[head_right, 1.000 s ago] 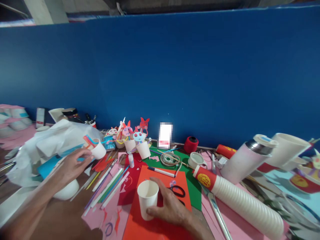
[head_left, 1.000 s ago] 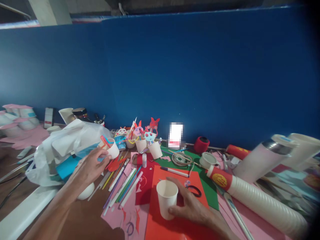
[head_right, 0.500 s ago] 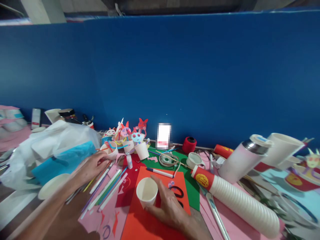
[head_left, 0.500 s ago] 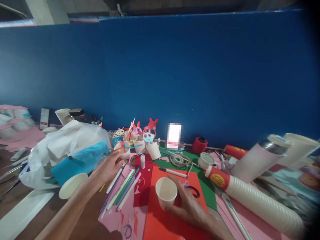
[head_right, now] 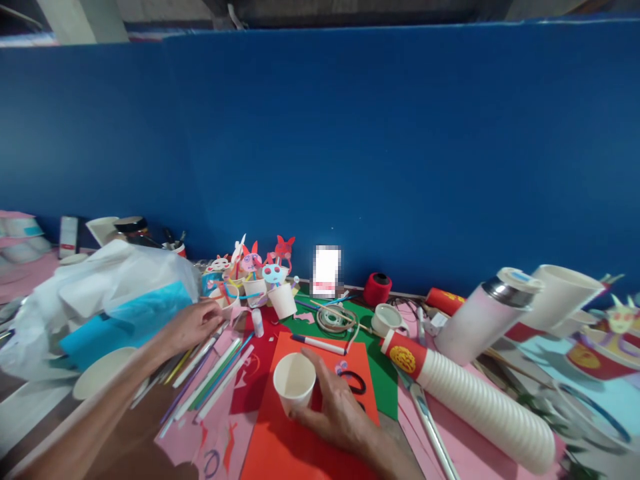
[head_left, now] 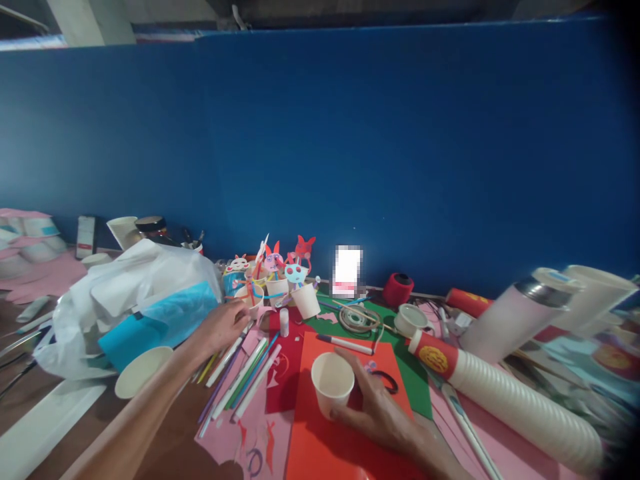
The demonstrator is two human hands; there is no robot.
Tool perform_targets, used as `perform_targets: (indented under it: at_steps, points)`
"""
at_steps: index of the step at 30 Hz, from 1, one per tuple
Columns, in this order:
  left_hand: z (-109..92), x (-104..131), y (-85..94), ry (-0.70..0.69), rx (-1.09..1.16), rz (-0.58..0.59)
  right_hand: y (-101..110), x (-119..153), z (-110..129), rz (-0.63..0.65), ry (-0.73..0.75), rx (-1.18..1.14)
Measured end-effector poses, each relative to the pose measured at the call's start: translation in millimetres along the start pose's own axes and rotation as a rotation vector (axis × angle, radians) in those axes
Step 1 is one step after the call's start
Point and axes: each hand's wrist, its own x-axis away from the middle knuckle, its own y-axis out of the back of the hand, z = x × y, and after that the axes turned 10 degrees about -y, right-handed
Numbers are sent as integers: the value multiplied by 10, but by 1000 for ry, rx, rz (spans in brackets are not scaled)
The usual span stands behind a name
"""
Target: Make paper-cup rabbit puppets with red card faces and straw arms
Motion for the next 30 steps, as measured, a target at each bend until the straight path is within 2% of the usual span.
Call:
perform_targets:
  at_steps: [9,17,21,25,27,30]
  points:
    - [56,-104,68,8,-43,-34,25,5,34,-14,26,69]
    - [119,-59,57,6,-44,-64,-3,-21,-50,-125,110,243]
    - [170,-26,128,11,-31,-78,-41,-48,-129,-201,122,243]
    - [182,64,257,-6,-55,-142,-51,-92,-207,-229,82,197]
    - [188,122,312,25,-112,-83,-28,-112,-226,-217,59,182]
    - [214,185,328,40,-197,159,50,-128,-220,-216,74,186]
